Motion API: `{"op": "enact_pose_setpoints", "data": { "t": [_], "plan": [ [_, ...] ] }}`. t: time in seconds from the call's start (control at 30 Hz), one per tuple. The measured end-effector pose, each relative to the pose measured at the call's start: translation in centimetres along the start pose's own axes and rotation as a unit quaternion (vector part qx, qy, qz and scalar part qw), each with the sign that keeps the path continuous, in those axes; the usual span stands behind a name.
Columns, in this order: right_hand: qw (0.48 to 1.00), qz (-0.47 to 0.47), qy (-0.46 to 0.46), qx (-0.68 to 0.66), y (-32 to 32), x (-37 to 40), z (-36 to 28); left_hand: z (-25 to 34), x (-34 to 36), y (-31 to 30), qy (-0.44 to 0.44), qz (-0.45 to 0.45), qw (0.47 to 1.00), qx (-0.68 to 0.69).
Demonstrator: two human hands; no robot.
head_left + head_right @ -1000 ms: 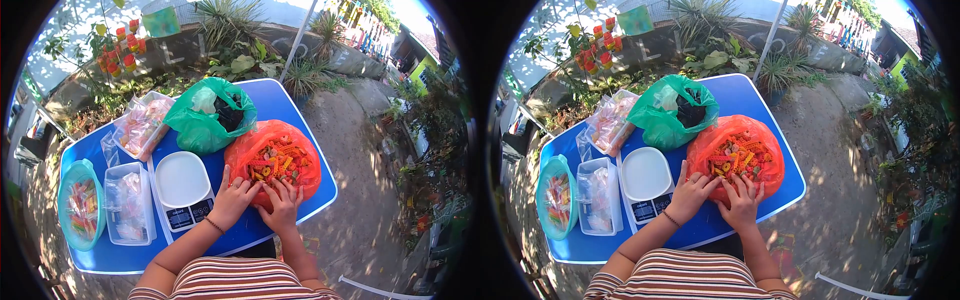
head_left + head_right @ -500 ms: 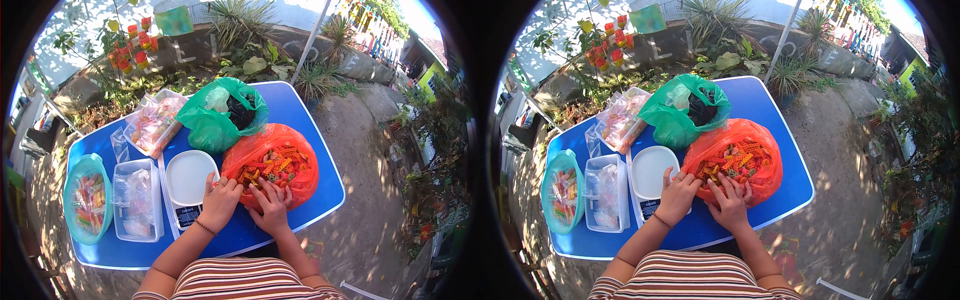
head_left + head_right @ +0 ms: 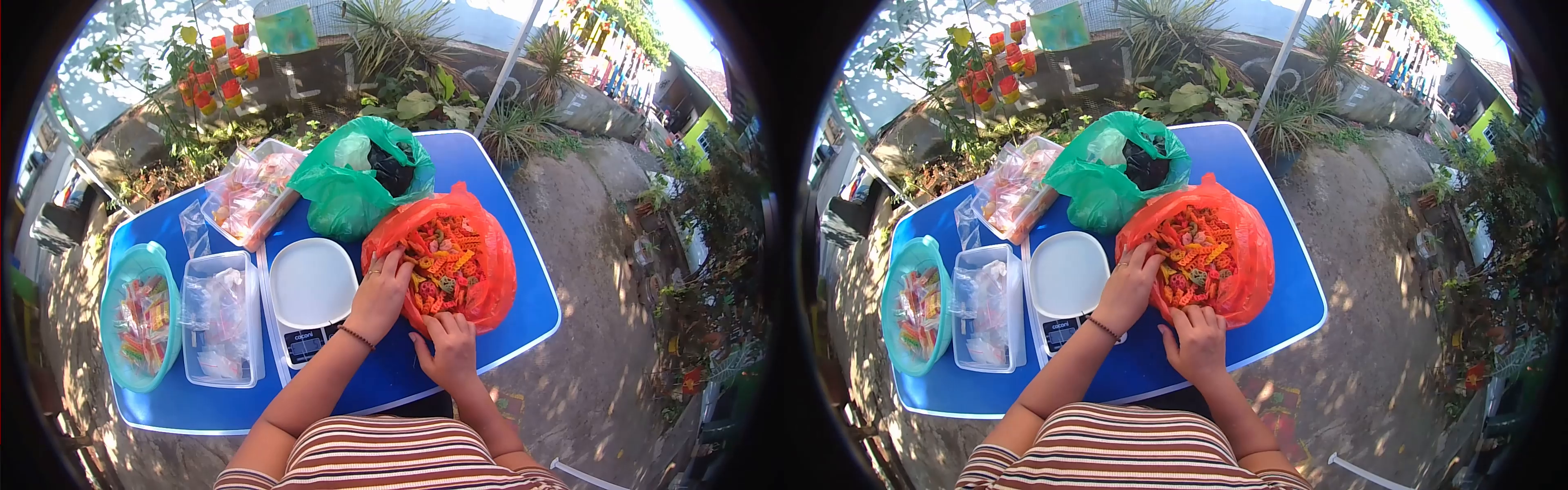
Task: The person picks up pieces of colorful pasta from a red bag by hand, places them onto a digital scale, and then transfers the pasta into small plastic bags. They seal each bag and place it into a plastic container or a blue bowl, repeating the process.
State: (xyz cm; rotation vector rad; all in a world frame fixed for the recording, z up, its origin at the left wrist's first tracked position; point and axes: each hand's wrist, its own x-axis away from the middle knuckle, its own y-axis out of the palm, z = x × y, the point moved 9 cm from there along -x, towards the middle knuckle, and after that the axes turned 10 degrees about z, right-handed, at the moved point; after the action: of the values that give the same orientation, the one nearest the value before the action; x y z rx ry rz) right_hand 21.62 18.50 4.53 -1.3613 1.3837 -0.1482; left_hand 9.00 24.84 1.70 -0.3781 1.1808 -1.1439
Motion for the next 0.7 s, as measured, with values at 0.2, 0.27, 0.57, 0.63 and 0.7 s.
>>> {"op": "enact_pose_setpoints", "data": {
  "t": [0.2, 0.27, 0.57, 0.63, 0.7],
  "plan": [
    [0.980, -0.199, -0.006, -0.011, 0.5, 0.7, -0.4, 1.8, 1.6, -3.3, 0.036, -0.082, 0.996, 0.021],
    [0.974, -0.219, 0.023, -0.046, -1.1, 0.1, -0.3, 3.0, 2.6, -4.3, 0.069, -0.085, 0.994, 0.018],
    [0.997, -0.047, 0.064, -0.019, -2.4, -5.5, 4.5, 5.2, 6.7, -6.3, 0.113, -0.003, 0.993, 0.044],
    [1.000, -0.007, 0.016, -0.026, -1.1, -7.0, 4.3, 5.2, 7.5, -6.4, 0.110, 0.006, 0.993, 0.045],
    [0.998, -0.013, -0.031, 0.053, 1.2, -7.5, 4.2, 5.1, 8.1, -6.6, 0.105, 0.015, 0.993, 0.047]
  ]
}}
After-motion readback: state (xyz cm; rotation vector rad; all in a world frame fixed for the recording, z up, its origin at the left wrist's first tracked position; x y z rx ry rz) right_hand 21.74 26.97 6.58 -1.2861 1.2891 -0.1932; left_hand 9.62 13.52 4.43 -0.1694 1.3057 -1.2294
